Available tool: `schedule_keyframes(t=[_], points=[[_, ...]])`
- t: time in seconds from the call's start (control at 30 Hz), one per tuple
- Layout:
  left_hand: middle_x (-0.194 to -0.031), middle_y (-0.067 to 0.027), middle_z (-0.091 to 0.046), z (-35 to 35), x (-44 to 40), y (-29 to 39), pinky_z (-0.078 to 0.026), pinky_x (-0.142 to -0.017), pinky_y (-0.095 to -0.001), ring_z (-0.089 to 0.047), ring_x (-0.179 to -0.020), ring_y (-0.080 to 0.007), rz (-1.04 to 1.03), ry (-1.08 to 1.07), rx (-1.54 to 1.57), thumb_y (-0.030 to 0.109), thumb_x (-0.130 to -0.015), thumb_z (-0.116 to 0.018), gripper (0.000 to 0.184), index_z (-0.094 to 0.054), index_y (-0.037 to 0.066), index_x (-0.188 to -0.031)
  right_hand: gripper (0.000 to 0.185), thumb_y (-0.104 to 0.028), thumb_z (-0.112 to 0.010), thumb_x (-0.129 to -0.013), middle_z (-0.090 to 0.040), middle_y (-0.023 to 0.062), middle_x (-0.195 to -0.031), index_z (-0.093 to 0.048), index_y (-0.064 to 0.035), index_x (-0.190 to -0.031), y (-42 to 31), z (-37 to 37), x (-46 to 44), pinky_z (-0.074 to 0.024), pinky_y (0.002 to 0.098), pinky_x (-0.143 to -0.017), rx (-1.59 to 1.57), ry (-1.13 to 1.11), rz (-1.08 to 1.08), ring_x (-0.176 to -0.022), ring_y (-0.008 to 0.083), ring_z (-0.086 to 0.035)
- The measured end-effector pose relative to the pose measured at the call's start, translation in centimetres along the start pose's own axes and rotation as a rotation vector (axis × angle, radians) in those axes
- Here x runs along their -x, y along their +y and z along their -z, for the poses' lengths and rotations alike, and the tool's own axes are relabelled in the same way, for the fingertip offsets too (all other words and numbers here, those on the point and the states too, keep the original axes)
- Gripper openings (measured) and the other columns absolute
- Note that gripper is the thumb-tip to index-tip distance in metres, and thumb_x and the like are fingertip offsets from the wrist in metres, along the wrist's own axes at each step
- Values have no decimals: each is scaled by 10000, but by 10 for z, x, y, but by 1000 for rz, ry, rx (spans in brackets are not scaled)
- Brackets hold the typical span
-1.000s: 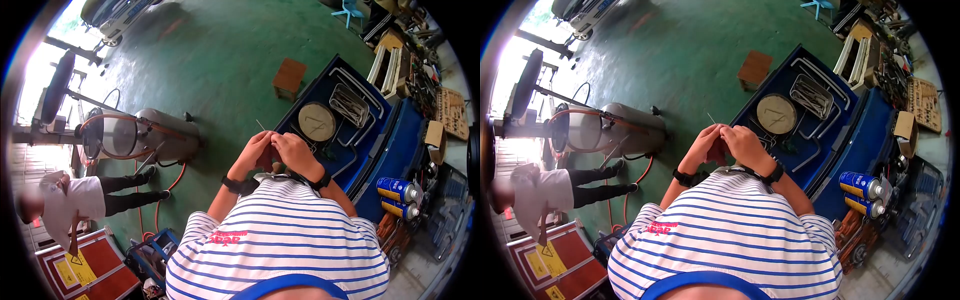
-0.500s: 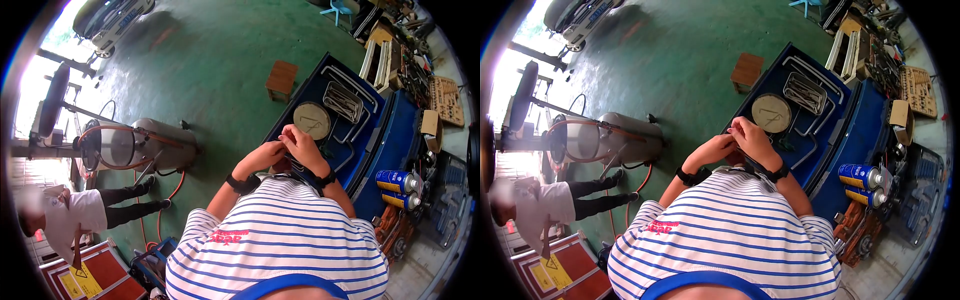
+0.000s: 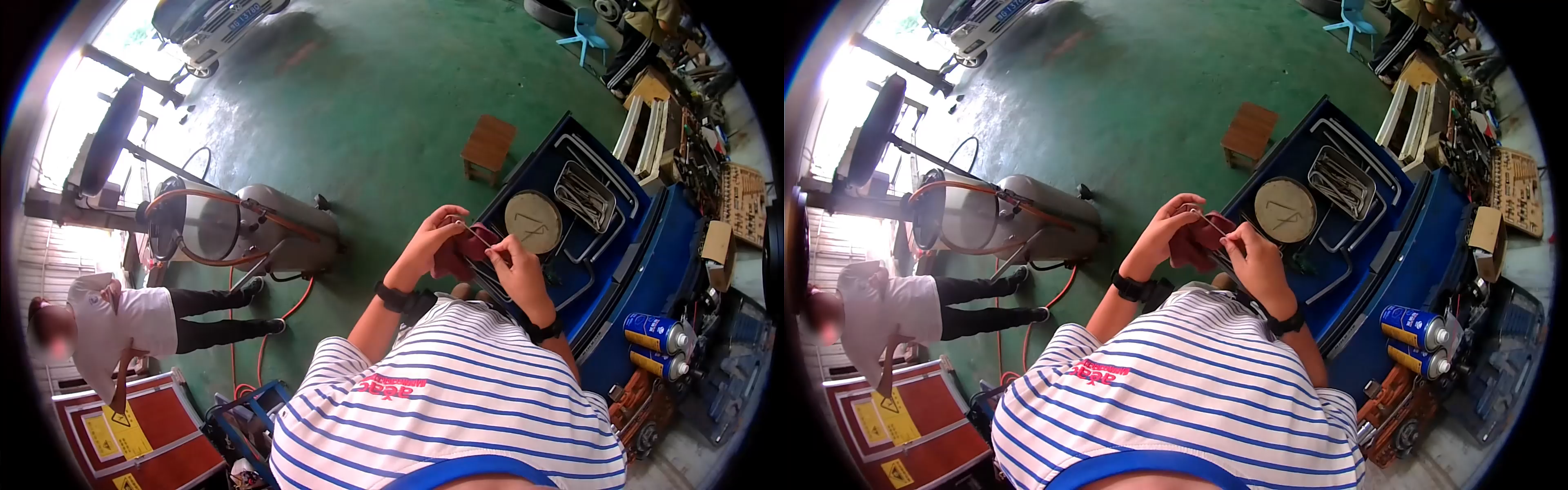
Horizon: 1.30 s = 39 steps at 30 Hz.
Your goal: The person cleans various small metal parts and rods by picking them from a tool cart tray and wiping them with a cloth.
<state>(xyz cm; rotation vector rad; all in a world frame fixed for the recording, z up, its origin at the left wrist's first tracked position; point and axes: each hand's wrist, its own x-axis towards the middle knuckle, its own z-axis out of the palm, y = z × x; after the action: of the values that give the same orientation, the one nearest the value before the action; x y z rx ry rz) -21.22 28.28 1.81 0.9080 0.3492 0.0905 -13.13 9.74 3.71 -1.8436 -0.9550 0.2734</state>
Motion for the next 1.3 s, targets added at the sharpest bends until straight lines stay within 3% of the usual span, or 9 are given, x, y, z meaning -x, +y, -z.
schedule_keyframes(t=[0.1,0.27,0.53,0.83,0.9,1.03,1.13,1.3], points=[[-932,-31,-583,5,4,-5,-516,-737,-240,-610,-854,-120,53,20,-20,77,-904,-557,195,-546,36,-1095,126,-138,-620,-868,-639,121,-759,-534,-72,-932,5,-7,3,-484,385,-574,101,-61,3,-693,339,-631],[-913,-36,-597,11,4,-11,-524,-697,-248,-617,-832,-121,116,26,-19,111,-917,-554,165,-572,35,-1063,131,-166,-588,-885,-656,122,-763,-545,-82,-976,6,-13,4,-498,388,-587,79,-132,-166,-697,328,-646],[-926,-68,-643,18,-2,-6,-535,-676,-260,-643,-788,-138,190,94,4,199,-945,-538,235,-606,15,-1073,250,-125,-583,-861,-681,146,-887,-670,-108,-1094,10,-13,4,-529,369,-631,147,-90,-44,-707,299,-659],[-986,-99,-645,28,-15,-8,-534,-694,-267,-643,-827,-154,130,161,31,180,-939,-543,320,-534,-16,-1192,252,-102,-631,-805,-683,132,-835,-694,-111,-1049,16,-11,11,-521,343,-645,147,-100,-6,-724,279,-654],[-978,-96,-637,27,-14,-5,-545,-701,-284,-642,-848,-160,170,79,-30,183,-949,-537,311,-533,6,-1205,245,-94,-632,-800,-682,133,-836,-696,-100,-1036,17,-14,12,-520,346,-660,139,-68,18,-733,283,-651],[-938,-66,-625,11,-17,-13,-523,-684,-255,-621,-814,-127,249,113,-155,232,-948,-554,353,-523,13,-1224,216,-73,-636,-786,-679,136,-852,-701,-64,-992,18,-10,10,-516,355,-705,118,-35,46,-770,295,-645],[-846,-14,-578,6,-24,-30,-484,-667,-221,-560,-755,-77,229,85,-431,322,-953,-551,401,-522,28,-1223,199,-59,-646,-772,-679,128,-849,-701,-47,-963,17,-6,9,-515,358,-719,64,-42,95,-782,285,-644],[-843,-12,-584,-1,-27,-35,-474,-680,-210,-557,-763,-70,249,12,-485,301,-953,-555,363,-531,29,-1193,208,-19,-641,-753,-681,108,-857,-697,-44,-952,16,9,11,-520,360,-713,155,-4,223,-774,264,-640]])
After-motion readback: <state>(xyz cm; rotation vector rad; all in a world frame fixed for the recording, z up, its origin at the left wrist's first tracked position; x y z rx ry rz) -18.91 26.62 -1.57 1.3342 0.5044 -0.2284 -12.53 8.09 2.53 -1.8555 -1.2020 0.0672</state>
